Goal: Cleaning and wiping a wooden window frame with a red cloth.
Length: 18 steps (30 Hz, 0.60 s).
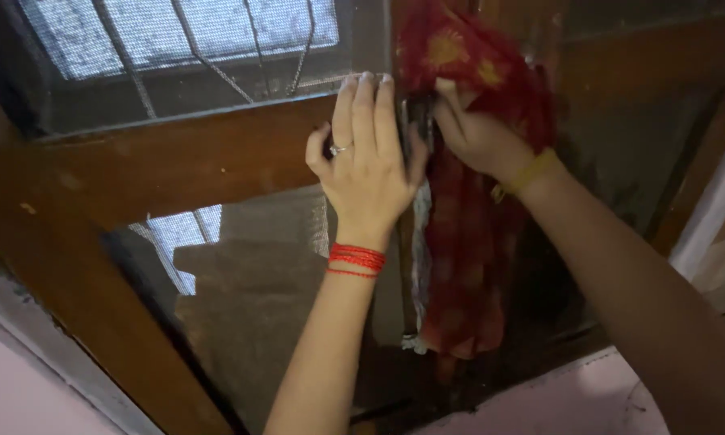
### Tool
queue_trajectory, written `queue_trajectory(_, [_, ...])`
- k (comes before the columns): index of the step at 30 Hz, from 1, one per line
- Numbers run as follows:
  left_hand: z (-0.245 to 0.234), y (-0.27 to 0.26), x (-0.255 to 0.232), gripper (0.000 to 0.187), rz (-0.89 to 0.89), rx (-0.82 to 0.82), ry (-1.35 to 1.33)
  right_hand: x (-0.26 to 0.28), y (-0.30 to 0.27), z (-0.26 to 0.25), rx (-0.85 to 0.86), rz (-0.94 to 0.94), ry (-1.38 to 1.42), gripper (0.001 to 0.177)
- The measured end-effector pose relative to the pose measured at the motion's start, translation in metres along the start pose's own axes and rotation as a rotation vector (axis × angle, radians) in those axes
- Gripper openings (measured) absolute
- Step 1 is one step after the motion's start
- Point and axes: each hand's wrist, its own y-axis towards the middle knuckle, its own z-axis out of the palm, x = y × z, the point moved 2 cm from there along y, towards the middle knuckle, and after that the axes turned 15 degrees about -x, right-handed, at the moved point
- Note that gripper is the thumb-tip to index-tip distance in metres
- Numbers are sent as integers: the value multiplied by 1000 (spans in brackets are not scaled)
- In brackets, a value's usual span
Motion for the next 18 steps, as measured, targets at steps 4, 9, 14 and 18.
queue_trajectory(4, [2,-2,0,47,-27,9,-9,23,4,-30,-330,330,752,35])
queue_trajectory(9, [2,-2,-3,46,-33,20,15,-14,-26,60,4,330,500,38])
queue_trajectory(14, [2,-1,-4,46,-63,31,34,-14,69,-17,-233,415,446,49])
queue_trajectory(18, [-1,0,-1,46,-5,49,48,-34,111,-37,-163,459,349,41])
